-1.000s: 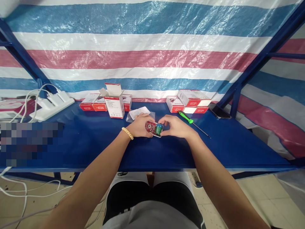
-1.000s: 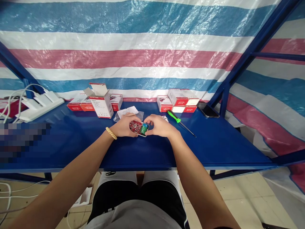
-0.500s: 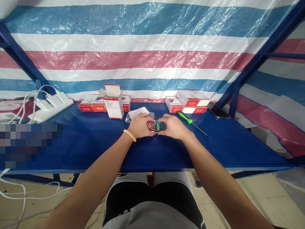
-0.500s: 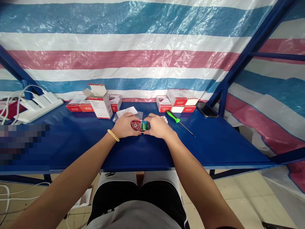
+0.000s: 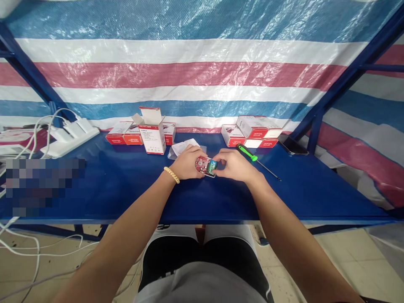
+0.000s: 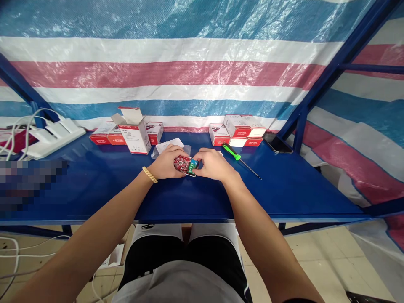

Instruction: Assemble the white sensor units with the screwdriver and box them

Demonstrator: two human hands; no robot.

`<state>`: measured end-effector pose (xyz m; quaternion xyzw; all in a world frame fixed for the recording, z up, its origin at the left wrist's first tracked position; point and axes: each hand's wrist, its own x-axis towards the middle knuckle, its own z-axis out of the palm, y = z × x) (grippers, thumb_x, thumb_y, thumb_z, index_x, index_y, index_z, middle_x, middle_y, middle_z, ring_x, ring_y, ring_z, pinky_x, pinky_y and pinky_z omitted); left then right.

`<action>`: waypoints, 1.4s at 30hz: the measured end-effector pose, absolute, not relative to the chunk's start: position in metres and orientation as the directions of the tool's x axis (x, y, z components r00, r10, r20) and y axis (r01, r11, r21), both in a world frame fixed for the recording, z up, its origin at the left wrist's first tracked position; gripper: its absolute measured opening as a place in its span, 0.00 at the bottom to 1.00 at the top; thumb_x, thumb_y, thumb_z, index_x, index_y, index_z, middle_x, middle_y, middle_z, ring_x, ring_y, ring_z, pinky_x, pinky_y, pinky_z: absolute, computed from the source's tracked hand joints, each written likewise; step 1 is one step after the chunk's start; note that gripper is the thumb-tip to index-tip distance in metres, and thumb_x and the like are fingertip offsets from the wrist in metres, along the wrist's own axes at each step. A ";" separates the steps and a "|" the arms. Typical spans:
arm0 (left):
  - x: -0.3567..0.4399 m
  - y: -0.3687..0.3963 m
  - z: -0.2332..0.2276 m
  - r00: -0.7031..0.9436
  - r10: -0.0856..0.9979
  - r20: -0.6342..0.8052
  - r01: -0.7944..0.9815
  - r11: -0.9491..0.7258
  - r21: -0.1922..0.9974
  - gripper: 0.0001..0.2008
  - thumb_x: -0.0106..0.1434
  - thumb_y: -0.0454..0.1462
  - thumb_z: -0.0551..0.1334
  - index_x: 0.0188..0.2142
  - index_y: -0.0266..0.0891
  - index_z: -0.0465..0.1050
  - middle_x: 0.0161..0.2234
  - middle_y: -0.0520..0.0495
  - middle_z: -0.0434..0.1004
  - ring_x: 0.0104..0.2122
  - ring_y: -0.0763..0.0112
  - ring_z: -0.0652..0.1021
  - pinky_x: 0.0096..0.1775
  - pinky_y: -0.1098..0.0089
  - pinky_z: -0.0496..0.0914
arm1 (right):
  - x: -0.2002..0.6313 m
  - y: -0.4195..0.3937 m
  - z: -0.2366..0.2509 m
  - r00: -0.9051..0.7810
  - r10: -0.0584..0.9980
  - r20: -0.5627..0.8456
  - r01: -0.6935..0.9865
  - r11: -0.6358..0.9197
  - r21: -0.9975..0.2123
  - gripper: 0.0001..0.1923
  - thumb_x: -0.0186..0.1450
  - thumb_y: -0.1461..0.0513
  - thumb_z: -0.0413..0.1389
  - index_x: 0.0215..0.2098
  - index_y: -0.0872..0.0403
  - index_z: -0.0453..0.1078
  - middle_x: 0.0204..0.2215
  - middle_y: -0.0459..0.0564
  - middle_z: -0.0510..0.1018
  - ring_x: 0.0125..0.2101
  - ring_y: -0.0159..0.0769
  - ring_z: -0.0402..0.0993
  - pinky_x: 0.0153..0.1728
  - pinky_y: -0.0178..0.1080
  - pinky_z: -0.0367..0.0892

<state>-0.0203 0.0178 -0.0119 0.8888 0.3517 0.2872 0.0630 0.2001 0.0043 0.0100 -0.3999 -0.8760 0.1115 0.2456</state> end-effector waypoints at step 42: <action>-0.018 0.009 0.005 0.789 0.613 0.044 0.488 -0.668 0.562 0.17 0.45 0.43 0.71 0.35 0.42 0.78 0.38 0.51 0.75 0.38 0.62 0.76 0.39 0.65 0.66 | 0.198 0.000 0.013 -0.742 0.660 0.119 0.306 0.490 -0.816 0.13 0.48 0.57 0.69 0.31 0.52 0.79 0.36 0.47 0.74 0.34 0.33 0.71 0.35 0.37 0.67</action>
